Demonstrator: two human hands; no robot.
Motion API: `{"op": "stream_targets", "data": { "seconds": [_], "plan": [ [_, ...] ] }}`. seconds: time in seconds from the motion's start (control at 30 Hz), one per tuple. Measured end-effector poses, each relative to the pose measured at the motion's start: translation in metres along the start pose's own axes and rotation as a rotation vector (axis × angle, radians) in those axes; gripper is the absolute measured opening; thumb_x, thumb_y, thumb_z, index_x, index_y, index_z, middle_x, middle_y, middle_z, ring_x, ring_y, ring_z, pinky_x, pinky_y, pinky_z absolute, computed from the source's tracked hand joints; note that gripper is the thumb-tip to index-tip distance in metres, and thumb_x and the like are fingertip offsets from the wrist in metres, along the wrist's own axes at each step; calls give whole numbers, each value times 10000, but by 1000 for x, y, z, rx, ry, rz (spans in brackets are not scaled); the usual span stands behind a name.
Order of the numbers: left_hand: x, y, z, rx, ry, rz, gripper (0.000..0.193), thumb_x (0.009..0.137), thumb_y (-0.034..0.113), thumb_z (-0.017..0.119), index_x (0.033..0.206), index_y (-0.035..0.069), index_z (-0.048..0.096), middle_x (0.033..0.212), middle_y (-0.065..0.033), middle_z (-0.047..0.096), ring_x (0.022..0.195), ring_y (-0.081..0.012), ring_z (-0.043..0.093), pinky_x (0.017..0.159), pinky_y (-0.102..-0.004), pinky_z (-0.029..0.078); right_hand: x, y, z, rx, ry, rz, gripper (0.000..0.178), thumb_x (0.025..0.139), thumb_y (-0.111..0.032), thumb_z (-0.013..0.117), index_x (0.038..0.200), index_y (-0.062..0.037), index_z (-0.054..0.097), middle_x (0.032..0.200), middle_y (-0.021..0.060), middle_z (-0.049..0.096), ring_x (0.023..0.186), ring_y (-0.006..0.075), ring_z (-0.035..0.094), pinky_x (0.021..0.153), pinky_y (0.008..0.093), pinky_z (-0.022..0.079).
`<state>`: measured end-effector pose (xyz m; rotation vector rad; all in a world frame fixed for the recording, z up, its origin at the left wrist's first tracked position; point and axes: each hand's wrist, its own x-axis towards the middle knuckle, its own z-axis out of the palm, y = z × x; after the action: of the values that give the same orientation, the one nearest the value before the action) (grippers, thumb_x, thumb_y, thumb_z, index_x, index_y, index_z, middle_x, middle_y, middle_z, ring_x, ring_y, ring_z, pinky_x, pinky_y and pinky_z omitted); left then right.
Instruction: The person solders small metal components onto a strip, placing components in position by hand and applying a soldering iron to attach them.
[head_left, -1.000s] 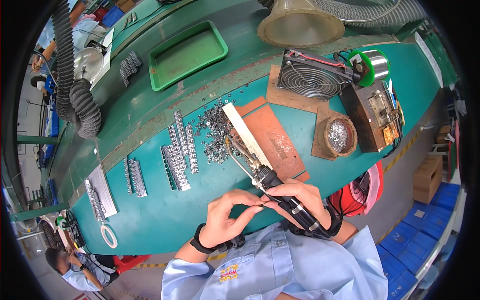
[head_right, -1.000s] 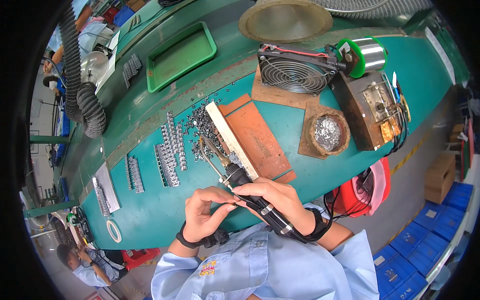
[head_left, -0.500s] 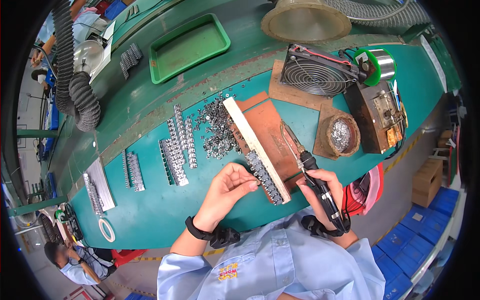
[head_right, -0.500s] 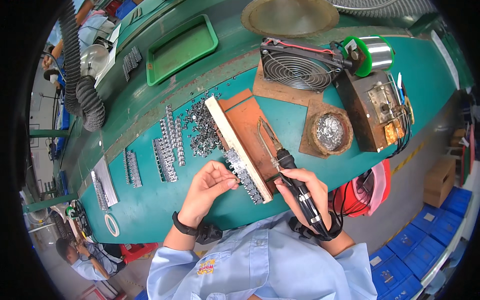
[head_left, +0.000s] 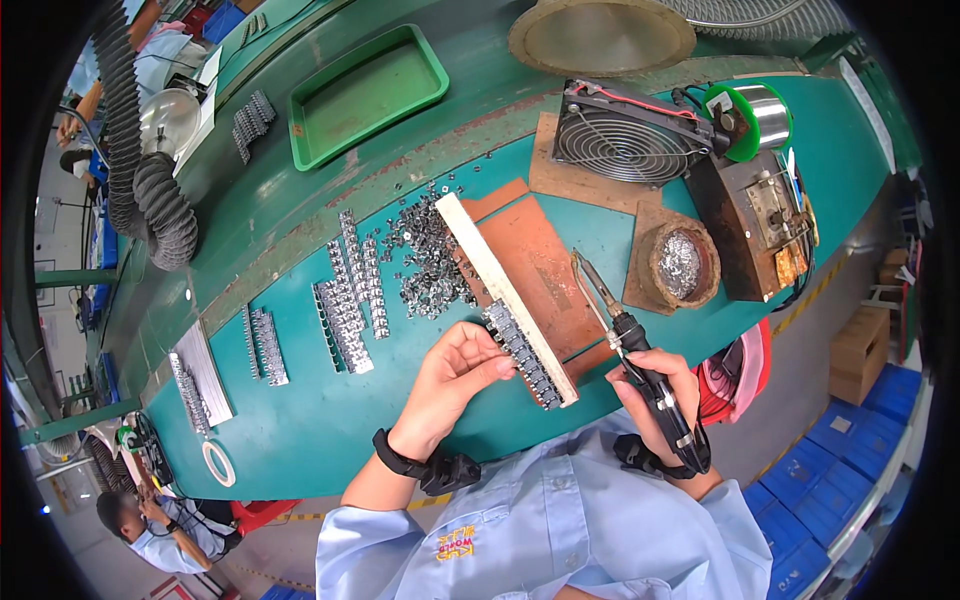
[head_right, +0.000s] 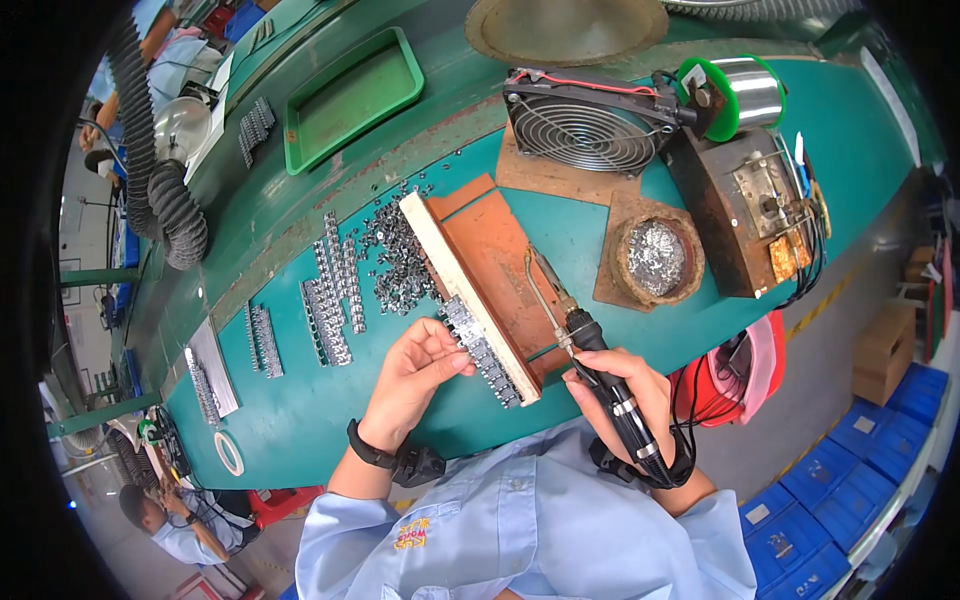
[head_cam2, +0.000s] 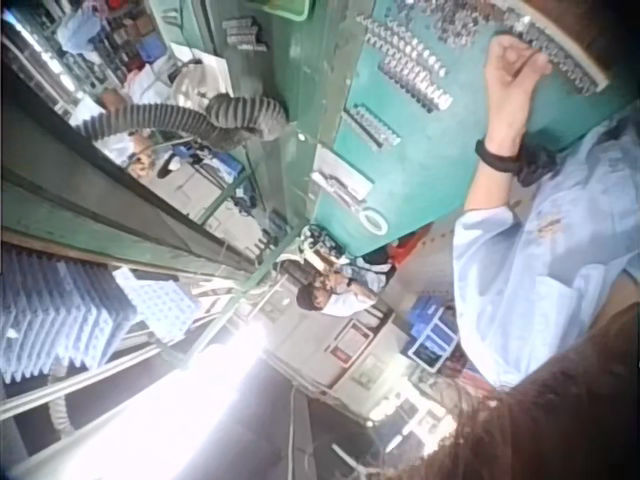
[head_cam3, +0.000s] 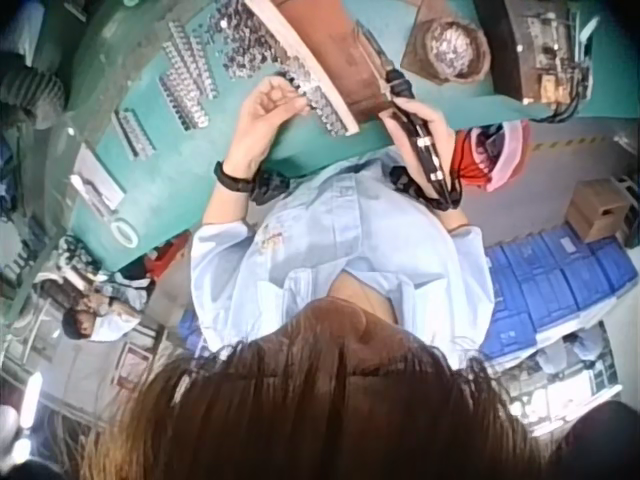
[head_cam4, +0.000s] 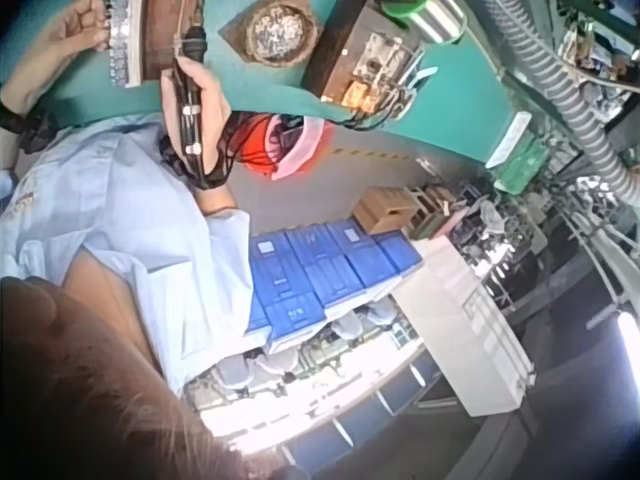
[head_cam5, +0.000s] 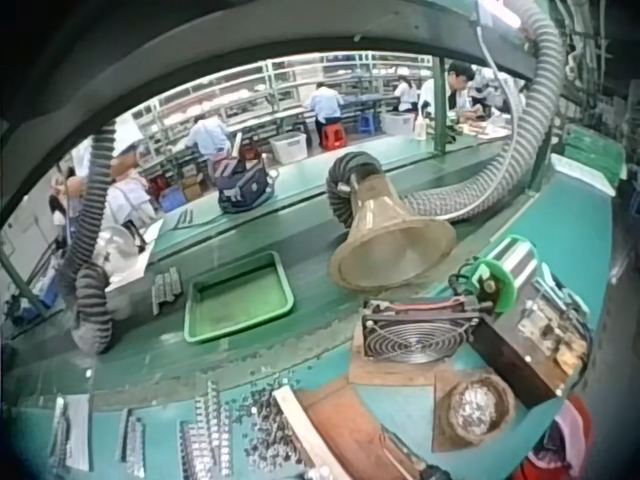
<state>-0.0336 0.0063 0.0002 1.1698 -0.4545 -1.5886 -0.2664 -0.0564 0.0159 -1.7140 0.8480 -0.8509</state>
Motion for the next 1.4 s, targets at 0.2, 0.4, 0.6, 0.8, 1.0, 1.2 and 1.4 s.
{"op": "stream_targets", "data": {
  "seconds": [0.2, 0.4, 0.6, 0.8, 1.0, 1.2, 1.4],
  "plan": [
    [-1, 3, 0, -23, 5, -24, 148, 809, -24, 575, 884, 54, 473, 805, -39, 585, 780, -128, 585, 740, -253, 468, -7, -1, -9, -26, -79, -49, 368, 765, -2, 631, 1077, -6, 436, 821, 123, 587, 753, 189, 600, 709, 288, 467],
    [1, 0, -3, -48, -14, -19, 135, 813, -22, 571, 874, 51, 475, 803, -39, 584, 783, -129, 585, 742, -250, 465, -13, 0, -17, -47, -57, -152, 460, 755, -176, 673, 1106, 22, 451, 769, 110, 587, 675, 183, 578, 673, 286, 448],
    [0, -1, -4, -56, -5, -30, 130, 816, -11, 573, 867, 54, 472, 799, -35, 579, 777, -122, 578, 745, -240, 456, -4, -10, -25, -153, -211, -296, 491, 667, -246, 717, 1035, 26, 536, 676, 89, 581, 596, 194, 545, 663, 331, 393],
    [1, -3, -6, -75, -20, -16, 142, 812, -6, 583, 862, 59, 467, 796, -28, 575, 765, -116, 569, 734, -236, 451, 0, -14, -17, -142, -226, -248, 383, 617, -166, 739, 942, -13, 607, 688, 54, 628, 573, 180, 578, 671, 315, 411],
    [1, -3, -6, -92, -29, -15, 152, 808, -7, 588, 859, 65, 465, 800, -26, 576, 766, -115, 567, 727, -233, 449, 2, -11, -15, -132, -239, -229, 386, 612, -165, 736, 944, -13, 611, 681, 47, 628, 566, 174, 579, 675, 314, 410],
    [2, -2, -7, -89, -40, -21, 156, 808, -3, 593, 863, 67, 464, 818, -29, 584, 781, -113, 569, 736, -235, 452, 1, -10, -15, -122, -242, -225, 394, 612, -164, 734, 955, -14, 612, 678, 49, 627, 566, 176, 579, 674, 312, 410],
    [2, -3, -7, -84, -31, -21, 155, 805, -6, 594, 857, 68, 468, 804, -28, 582, 763, -114, 569, 722, -230, 449, 2, -9, -15, -118, -246, -225, 398, 617, -169, 729, 962, -10, 611, 680, 56, 628, 564, 179, 579, 673, 314, 410]
  ]
}}
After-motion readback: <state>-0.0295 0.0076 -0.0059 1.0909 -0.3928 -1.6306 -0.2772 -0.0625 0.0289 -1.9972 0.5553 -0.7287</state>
